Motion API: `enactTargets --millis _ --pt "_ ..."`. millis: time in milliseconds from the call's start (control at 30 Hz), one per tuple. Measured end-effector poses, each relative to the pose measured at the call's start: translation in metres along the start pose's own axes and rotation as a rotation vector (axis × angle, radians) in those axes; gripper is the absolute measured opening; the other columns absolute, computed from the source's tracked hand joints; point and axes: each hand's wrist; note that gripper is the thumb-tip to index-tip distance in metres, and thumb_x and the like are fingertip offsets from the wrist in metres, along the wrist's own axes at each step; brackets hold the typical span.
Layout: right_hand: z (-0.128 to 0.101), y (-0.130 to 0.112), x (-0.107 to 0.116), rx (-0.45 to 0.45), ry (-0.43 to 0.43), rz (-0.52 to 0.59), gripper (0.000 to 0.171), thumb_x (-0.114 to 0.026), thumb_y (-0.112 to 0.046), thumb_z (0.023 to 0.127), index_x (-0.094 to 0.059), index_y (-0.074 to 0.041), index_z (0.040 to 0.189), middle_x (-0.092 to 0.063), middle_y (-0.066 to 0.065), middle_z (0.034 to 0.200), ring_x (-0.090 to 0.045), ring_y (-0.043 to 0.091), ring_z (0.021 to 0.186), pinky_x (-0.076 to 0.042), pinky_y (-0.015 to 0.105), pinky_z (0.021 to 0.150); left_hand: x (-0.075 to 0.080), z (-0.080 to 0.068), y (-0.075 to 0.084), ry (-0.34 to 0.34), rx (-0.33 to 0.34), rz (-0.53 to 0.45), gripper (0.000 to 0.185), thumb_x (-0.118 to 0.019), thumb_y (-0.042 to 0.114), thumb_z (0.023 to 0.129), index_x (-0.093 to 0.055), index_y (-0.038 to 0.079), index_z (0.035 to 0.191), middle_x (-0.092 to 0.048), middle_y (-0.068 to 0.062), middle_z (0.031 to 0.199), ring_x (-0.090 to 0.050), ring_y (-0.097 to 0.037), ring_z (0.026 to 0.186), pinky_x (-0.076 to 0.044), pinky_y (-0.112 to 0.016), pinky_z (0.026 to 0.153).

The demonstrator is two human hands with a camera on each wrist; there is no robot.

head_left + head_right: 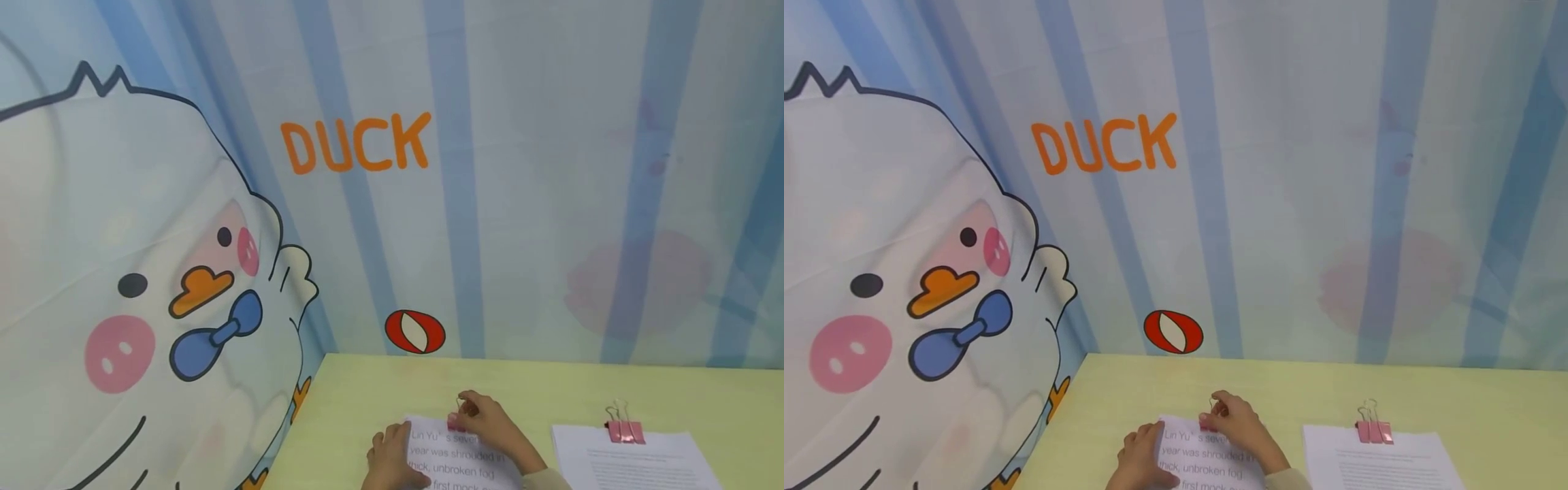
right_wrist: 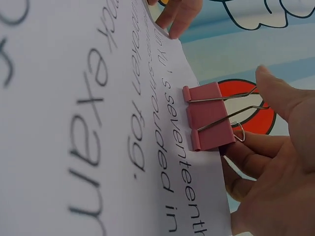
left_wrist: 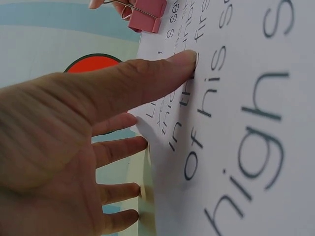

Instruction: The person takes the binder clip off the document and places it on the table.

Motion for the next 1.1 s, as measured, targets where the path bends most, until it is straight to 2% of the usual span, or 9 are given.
enactTargets --millis 233,333,467,633,900,1100 --pt "-0.002 -0.001 -0.001 0.080 0.036 -0.026 0.046 -0.062 -0.034 0.087 -0.056 0.001 0.118 -0.063 0.002 0.095 -0.058 0.018 0.087 -0.048 0.040 0.077 -0.002 -0.001 -0.001 -0.017 -0.020 0.019 0.095 -0.091 0.020 0.050 -0.046 0.007 0.133 -0.046 -0.010 0.127 -0.037 -0.035 0.113 -0.026 -0.061 0.096" --pt "0.000 -0.001 -0.002 0.116 0.069 -0.059 0.041 -0.063 -0.027 0.088 -0.057 0.002 0.116 -0.063 0.003 0.093 -0.059 0.019 0.086 -0.048 0.040 0.076 0.001 0.000 -0.001 -0.009 -0.083 0.057 0.093 -0.090 0.022 0.050 -0.047 0.006 0.132 -0.045 -0.012 0.126 -0.037 -0.038 0.113 -0.026 -0.062 0.095" --pt "0.002 -0.002 -0.004 0.127 0.087 -0.084 0.030 -0.060 -0.017 0.090 -0.058 0.002 0.113 -0.062 -0.001 0.088 -0.058 0.015 0.080 -0.049 0.034 0.071 0.005 0.000 0.000 -0.017 -0.147 0.119 0.092 -0.089 0.024 0.051 -0.049 0.003 0.131 -0.044 -0.017 0.124 -0.036 -0.043 0.113 -0.028 -0.063 0.093" --pt "0.001 -0.002 -0.007 0.125 0.124 -0.073 0.020 -0.058 -0.007 0.089 -0.060 0.000 0.107 -0.060 -0.003 0.085 -0.054 0.012 0.075 -0.048 0.030 0.068 0.007 0.002 0.000 -0.049 -0.147 0.137 0.093 -0.089 0.027 0.052 -0.049 0.002 0.132 -0.041 -0.021 0.125 -0.034 -0.044 0.114 -0.027 -0.063 0.093" --pt "0.001 -0.003 -0.012 0.104 0.265 -0.068 0.024 -0.062 -0.008 0.087 -0.061 -0.001 0.110 -0.061 -0.003 0.088 -0.059 0.016 0.085 -0.049 0.036 0.077 0.005 -0.001 -0.006 -0.025 -0.154 0.183 0.093 -0.088 0.034 0.052 -0.050 0.005 0.132 -0.042 -0.019 0.126 -0.036 -0.043 0.114 -0.030 -0.062 0.090" --pt "0.004 -0.003 -0.008 0.096 0.321 -0.043 0.022 -0.063 -0.008 0.087 -0.062 -0.001 0.108 -0.062 -0.002 0.087 -0.062 0.020 0.089 -0.048 0.042 0.083 0.008 0.001 -0.003 -0.027 -0.160 0.178 0.091 -0.088 0.034 0.052 -0.052 0.005 0.130 -0.043 -0.017 0.126 -0.037 -0.042 0.113 -0.029 -0.062 0.091"
Point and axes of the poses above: each hand's wrist, its own z-axis towards the middle knuckle, its own x-axis out of the back of the hand, y = z × x
